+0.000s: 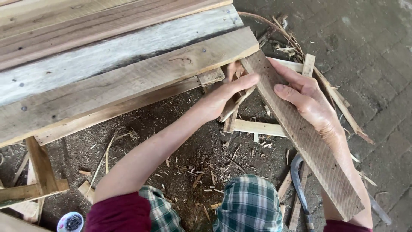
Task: Hammering nails into wooden planks to assemble a frame
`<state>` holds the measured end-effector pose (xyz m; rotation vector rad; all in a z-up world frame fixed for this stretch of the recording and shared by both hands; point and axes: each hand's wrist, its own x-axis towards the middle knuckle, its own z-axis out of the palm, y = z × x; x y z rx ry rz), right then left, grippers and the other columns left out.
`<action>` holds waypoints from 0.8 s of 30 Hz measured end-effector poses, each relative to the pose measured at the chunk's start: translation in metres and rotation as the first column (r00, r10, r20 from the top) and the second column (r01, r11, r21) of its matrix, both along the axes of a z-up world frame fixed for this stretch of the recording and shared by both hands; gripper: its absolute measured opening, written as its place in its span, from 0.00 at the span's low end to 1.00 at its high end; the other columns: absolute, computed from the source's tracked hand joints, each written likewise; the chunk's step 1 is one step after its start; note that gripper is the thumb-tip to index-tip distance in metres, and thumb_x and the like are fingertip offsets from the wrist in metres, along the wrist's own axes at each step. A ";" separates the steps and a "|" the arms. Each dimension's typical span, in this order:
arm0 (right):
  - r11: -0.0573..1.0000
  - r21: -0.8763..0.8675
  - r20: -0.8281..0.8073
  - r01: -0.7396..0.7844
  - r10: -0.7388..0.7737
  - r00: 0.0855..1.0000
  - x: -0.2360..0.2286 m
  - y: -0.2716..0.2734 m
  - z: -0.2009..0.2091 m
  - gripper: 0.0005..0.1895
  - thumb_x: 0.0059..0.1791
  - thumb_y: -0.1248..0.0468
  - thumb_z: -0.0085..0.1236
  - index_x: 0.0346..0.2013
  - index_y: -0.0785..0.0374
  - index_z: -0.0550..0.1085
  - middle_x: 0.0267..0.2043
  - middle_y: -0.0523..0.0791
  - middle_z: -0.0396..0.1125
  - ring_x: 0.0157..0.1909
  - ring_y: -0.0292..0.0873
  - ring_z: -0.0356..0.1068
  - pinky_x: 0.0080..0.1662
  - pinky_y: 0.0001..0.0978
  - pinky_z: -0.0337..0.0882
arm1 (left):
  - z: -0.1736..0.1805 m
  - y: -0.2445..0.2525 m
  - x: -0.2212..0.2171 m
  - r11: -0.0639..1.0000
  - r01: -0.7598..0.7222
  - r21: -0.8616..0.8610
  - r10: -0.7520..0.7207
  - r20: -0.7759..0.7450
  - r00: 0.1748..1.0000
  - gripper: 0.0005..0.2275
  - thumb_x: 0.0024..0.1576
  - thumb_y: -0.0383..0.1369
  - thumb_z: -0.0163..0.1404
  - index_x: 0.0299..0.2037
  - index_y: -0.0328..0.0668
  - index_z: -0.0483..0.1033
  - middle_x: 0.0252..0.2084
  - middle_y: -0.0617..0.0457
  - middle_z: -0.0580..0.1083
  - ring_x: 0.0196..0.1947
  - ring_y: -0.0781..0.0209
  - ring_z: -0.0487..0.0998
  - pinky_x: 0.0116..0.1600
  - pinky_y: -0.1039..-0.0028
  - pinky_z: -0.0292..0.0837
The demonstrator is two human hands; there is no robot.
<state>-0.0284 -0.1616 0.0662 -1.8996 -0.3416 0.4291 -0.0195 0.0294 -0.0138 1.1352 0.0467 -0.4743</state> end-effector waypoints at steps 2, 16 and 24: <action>0.997 0.066 -0.068 0.033 -0.028 0.997 -0.002 0.001 0.003 0.36 0.48 0.63 0.48 0.73 0.57 0.60 0.69 0.41 0.64 0.59 0.32 0.65 0.58 0.21 0.62 | -0.024 0.016 -0.008 0.999 0.038 -0.001 -0.038 -0.004 0.999 0.26 0.43 0.57 0.56 0.39 0.42 0.71 0.32 0.56 0.73 0.23 0.69 0.69 0.31 0.81 0.69; 0.999 0.016 -0.020 -0.041 0.041 0.999 -0.001 0.002 -0.004 0.38 0.48 0.58 0.48 0.75 0.53 0.57 0.71 0.39 0.61 0.59 0.31 0.63 0.58 0.20 0.60 | 0.025 -0.008 -0.036 0.683 -0.701 -0.204 0.718 0.016 0.696 0.29 0.44 0.56 0.52 0.47 0.41 0.72 0.46 0.41 0.80 0.42 0.50 0.84 0.49 0.53 0.78; 0.992 0.124 -0.070 -0.006 0.015 0.997 -0.005 0.006 -0.005 0.36 0.49 0.61 0.47 0.74 0.54 0.59 0.68 0.39 0.64 0.55 0.30 0.65 0.54 0.17 0.61 | 0.035 -0.007 -0.034 0.672 -0.706 -0.223 0.692 -0.150 0.706 0.31 0.41 0.50 0.54 0.53 0.39 0.75 0.58 0.41 0.77 0.60 0.50 0.78 0.59 0.50 0.76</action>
